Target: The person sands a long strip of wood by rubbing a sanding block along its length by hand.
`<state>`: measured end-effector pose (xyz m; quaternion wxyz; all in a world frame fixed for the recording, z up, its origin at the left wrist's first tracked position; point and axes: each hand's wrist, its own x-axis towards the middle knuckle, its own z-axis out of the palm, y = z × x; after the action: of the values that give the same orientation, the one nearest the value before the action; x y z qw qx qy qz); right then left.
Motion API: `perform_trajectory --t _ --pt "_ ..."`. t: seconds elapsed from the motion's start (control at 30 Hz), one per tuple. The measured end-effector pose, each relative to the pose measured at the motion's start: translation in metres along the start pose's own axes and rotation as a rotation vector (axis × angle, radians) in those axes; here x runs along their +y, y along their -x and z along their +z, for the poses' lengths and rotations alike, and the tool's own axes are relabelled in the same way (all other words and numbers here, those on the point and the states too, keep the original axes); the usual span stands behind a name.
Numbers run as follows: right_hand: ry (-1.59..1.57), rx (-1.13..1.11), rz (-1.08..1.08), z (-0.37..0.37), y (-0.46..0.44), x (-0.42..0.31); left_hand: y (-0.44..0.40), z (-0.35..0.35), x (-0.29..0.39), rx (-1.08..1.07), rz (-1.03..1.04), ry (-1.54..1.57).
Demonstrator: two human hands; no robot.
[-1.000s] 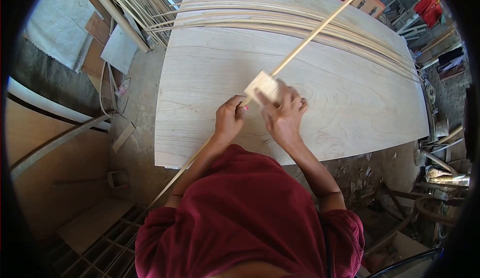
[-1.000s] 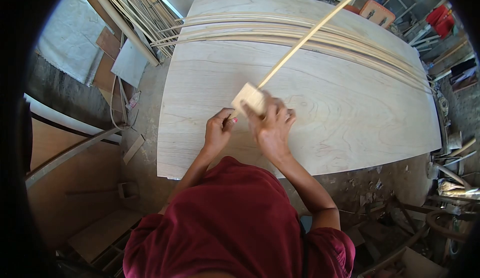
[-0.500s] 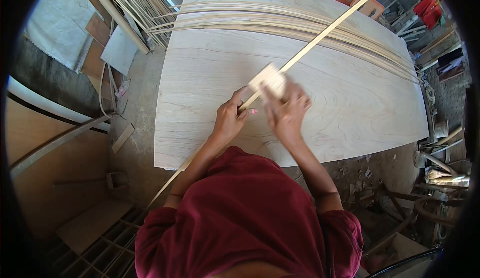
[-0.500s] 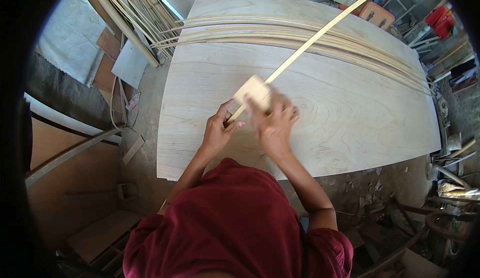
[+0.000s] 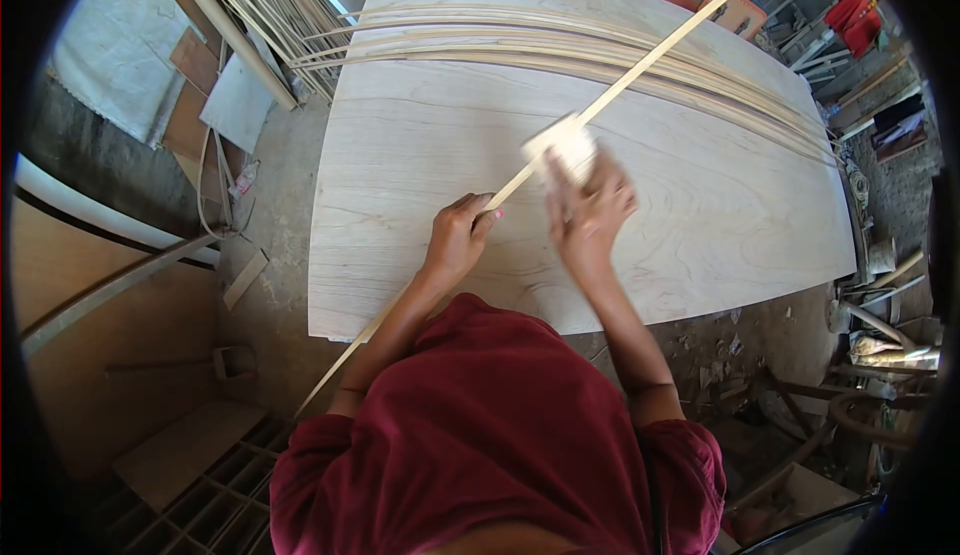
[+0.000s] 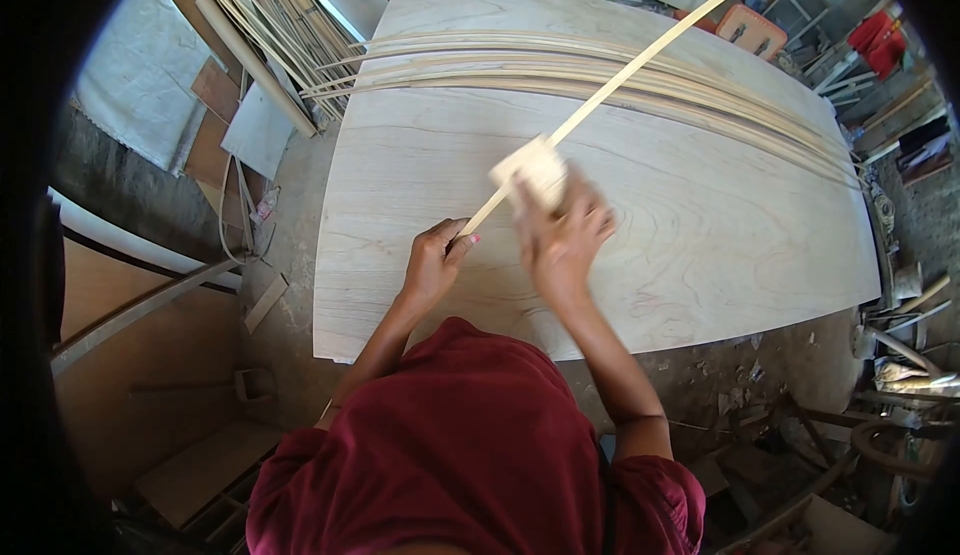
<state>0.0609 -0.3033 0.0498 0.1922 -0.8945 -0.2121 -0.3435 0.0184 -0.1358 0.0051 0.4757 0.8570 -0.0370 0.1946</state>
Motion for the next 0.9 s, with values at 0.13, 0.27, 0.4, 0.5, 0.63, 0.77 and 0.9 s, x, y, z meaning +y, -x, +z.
perform_trajectory --t 0.13,0.27,0.4,0.5,0.63,0.77,0.9 --pt "-0.088 -0.082 -0.149 0.009 0.034 -0.019 -0.002 -0.003 -0.003 -0.049 -0.046 0.018" --pt "-0.038 -0.022 -0.112 -0.005 0.002 0.003 -0.002 0.000 0.004 -0.029 -0.054 0.101" --pt "-0.026 0.097 0.007 -0.003 -0.017 0.009 -0.001 0.000 0.001 -0.043 -0.081 0.061" --pt "-0.061 0.066 -0.046 0.005 0.007 -0.005 0.000 -0.001 -0.002 -0.014 -0.027 0.047" --pt "-0.082 0.026 -0.224 0.013 0.026 -0.007 -0.003 -0.012 0.000 -0.084 -0.056 0.084" --pt "-0.042 0.072 -0.143 -0.005 -0.007 0.010 -0.009 -0.020 0.011 -0.235 -0.273 0.270" --pt "-0.033 0.207 -0.015 -0.004 -0.028 0.016 -0.009 -0.019 0.007 -0.196 -0.184 0.256"
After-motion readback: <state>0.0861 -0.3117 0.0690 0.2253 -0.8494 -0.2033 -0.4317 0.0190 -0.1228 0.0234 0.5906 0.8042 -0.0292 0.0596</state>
